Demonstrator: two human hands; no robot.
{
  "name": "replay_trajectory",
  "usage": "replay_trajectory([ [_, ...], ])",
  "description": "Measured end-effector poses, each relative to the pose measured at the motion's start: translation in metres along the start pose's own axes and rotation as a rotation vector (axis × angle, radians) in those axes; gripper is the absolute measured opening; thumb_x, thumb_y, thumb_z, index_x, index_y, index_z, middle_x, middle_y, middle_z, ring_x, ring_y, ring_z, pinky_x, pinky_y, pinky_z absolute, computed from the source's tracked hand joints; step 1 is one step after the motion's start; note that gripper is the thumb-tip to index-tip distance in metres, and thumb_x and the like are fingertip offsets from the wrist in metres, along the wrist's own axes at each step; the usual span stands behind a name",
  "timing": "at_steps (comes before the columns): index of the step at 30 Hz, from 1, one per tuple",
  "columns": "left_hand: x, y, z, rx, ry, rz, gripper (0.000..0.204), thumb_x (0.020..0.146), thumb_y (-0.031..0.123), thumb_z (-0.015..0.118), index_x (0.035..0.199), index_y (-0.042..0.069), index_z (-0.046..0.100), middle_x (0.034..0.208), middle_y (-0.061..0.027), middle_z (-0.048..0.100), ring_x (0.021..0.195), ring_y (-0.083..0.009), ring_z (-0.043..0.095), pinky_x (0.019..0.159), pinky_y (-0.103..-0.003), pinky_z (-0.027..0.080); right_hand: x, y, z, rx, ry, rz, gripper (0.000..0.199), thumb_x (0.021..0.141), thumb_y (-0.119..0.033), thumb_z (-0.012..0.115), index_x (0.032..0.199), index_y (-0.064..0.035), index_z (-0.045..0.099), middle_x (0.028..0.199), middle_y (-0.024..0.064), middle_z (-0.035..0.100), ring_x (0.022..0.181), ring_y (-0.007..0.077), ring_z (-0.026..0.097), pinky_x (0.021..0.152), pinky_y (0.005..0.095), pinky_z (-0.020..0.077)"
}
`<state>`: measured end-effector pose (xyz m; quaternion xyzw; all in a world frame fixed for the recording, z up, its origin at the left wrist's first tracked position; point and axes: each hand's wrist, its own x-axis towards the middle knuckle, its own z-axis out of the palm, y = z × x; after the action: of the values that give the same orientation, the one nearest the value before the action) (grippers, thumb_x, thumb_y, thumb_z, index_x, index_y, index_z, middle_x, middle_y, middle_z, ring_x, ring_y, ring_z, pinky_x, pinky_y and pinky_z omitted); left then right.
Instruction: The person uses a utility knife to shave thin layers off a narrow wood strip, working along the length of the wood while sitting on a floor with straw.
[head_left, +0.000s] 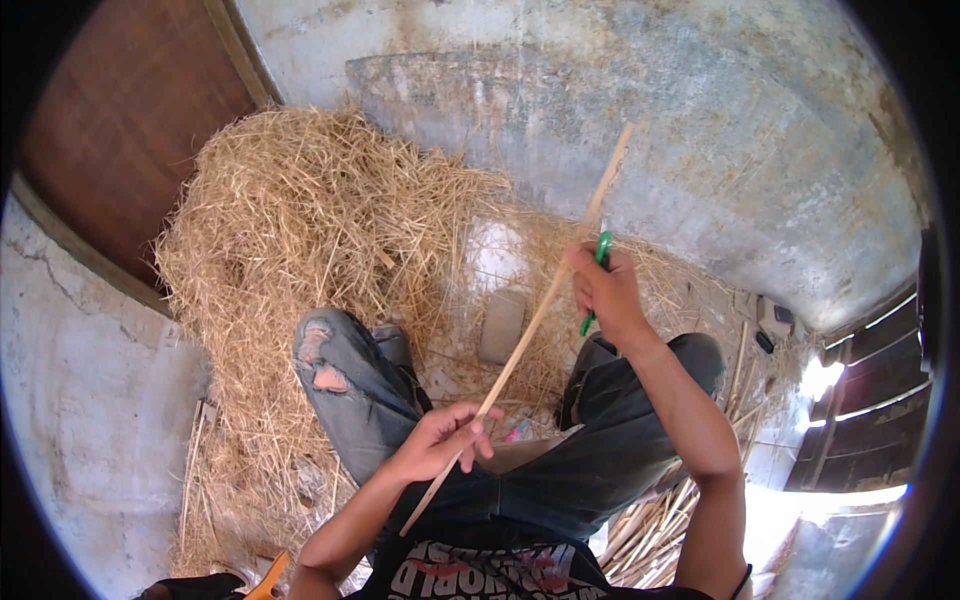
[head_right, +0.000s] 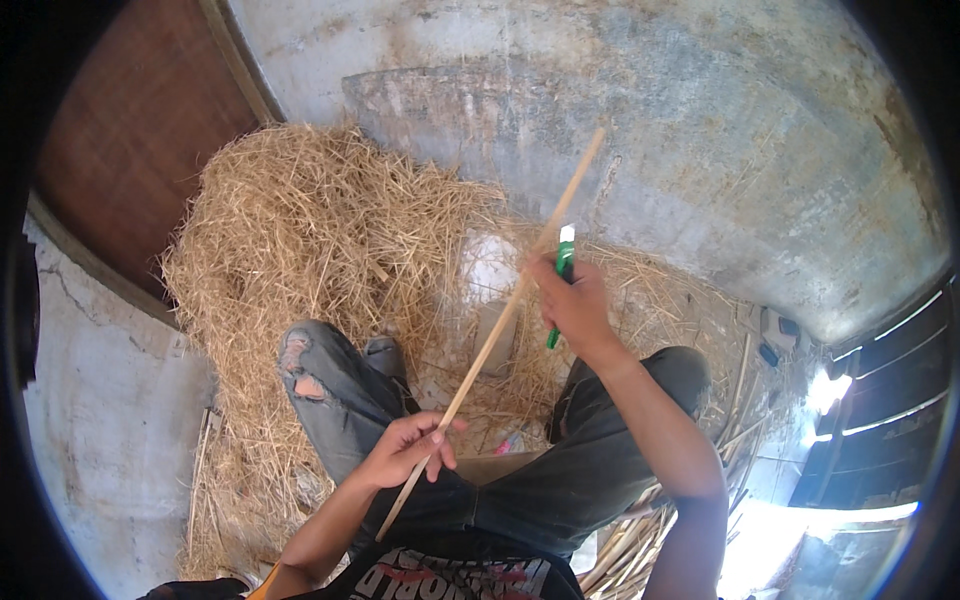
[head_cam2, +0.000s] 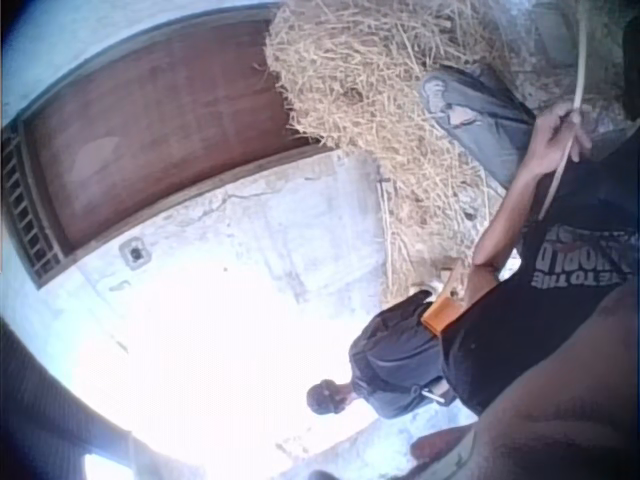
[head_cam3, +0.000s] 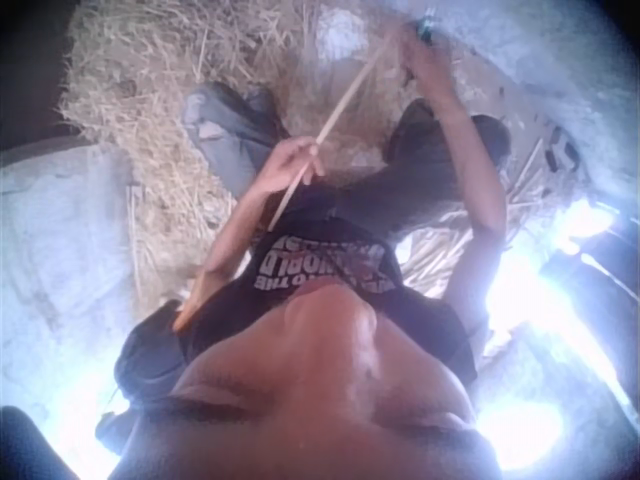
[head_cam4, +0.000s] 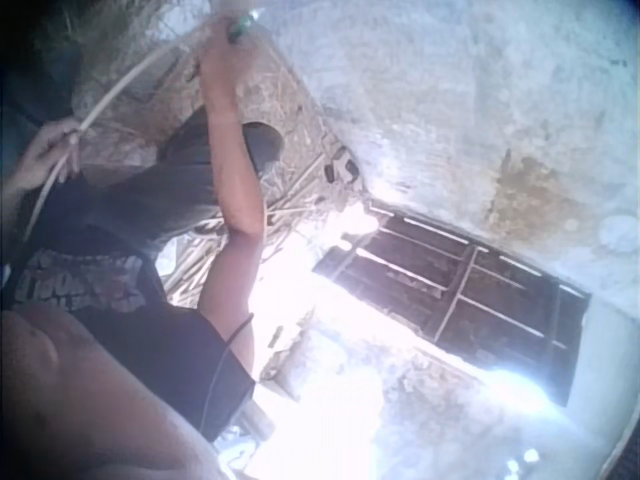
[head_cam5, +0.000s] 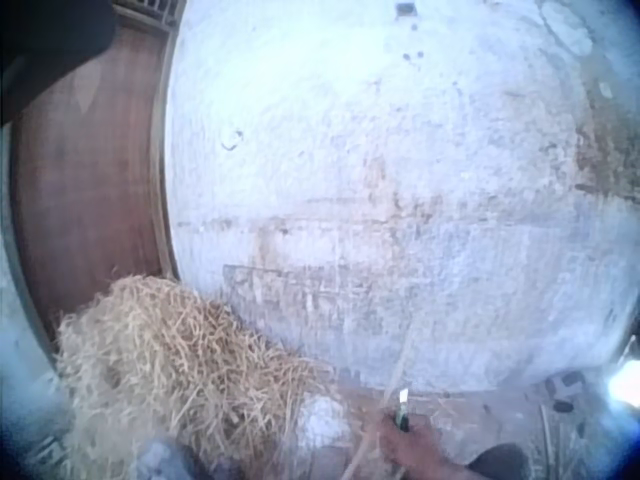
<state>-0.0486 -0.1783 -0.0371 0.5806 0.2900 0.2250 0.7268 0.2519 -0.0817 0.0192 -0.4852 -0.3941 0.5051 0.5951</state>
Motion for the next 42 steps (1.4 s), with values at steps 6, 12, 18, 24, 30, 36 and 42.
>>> replay_trajectory([
  [6,0.057,0.034,-0.006,-0.052,0.119,0.123,0.048,0.111,0.027,0.042,0.153,0.006,0.037,0.09,-0.0076,0.069,0.057,-0.0086,0.061,0.055,-0.022,0.048,-0.016,0.001,0.035,-0.372,-0.347,-0.03,0.027,0.096,-0.029,0.072,0.092,-0.003,0.077,0.053,-0.005,0.052,0.044,0.0045,0.049,0.04,0.0239,0.0343],
  [12,0.103,0.072,-0.043,0.008,0.195,0.118,0.048,0.111,0.025,0.044,0.156,0.01,0.038,0.075,-0.0023,0.06,0.045,-0.0054,0.046,0.043,-0.02,0.037,0.027,-0.034,0.043,-0.631,-0.307,-0.247,0.038,0.1,-0.035,0.064,0.089,0.0012,0.068,0.057,0.005,0.05,0.055,0.0124,0.049,0.053,0.0363,0.0373],
  [18,0.134,0.092,-0.066,-0.014,0.228,0.133,0.049,0.11,0.025,0.046,0.157,0.012,0.037,0.067,0.002,0.048,0.047,-0.0052,0.04,0.044,-0.021,0.034,0.068,-0.031,0.035,-0.788,-0.282,-0.412,0.044,0.103,-0.042,0.057,0.089,-0.001,0.057,0.061,0.0151,0.053,0.055,0.0274,0.052,0.056,0.0426,0.0397],
  [24,0.152,0.065,-0.075,-0.158,0.236,0.09,0.049,0.109,0.023,0.048,0.156,0.012,0.039,0.065,0.0039,0.04,0.047,-0.0063,0.036,0.044,-0.023,0.03,0.071,-0.003,0.034,-1.044,-0.383,-0.484,0.046,0.101,-0.046,0.057,0.086,-0.0032,0.06,0.055,0.017,0.055,0.05,0.0395,0.058,0.048,0.0473,0.043],
  [30,0.154,0.064,-0.078,-0.224,0.293,0.046,0.049,0.11,0.021,0.049,0.156,0.009,0.039,0.061,0.0059,0.037,0.049,-0.0047,0.034,0.045,-0.023,0.03,0.079,0.0,0.038,-1.188,-0.393,-0.411,0.051,0.1,-0.05,0.057,0.077,-0.0051,0.062,0.051,0.0172,0.055,0.048,0.0399,0.059,0.046,0.0485,0.0451],
  [36,0.145,0.06,-0.082,-0.19,0.318,0.057,0.048,0.109,0.02,0.048,0.156,0.012,0.04,0.059,0.006,0.032,0.047,-0.0045,0.027,0.045,-0.024,0.025,0.088,0.006,0.044,-1.263,-0.445,-0.406,0.053,0.1,-0.052,0.056,0.077,-0.0055,0.062,0.054,0.0171,0.058,0.051,0.04,0.061,0.047,0.0486,0.0471],
  [42,0.132,0.052,-0.091,-0.134,0.361,0.056,0.048,0.108,0.019,0.052,0.153,0.008,0.043,0.059,0.0056,0.039,0.048,-0.0041,0.03,0.045,-0.023,0.026,0.101,0.013,0.053,-1.334,-0.331,-0.276,0.055,0.1,-0.055,0.053,0.079,-0.0052,0.062,0.06,0.0192,0.061,0.059,0.0368,0.065,0.056,0.0489,0.0509],
])
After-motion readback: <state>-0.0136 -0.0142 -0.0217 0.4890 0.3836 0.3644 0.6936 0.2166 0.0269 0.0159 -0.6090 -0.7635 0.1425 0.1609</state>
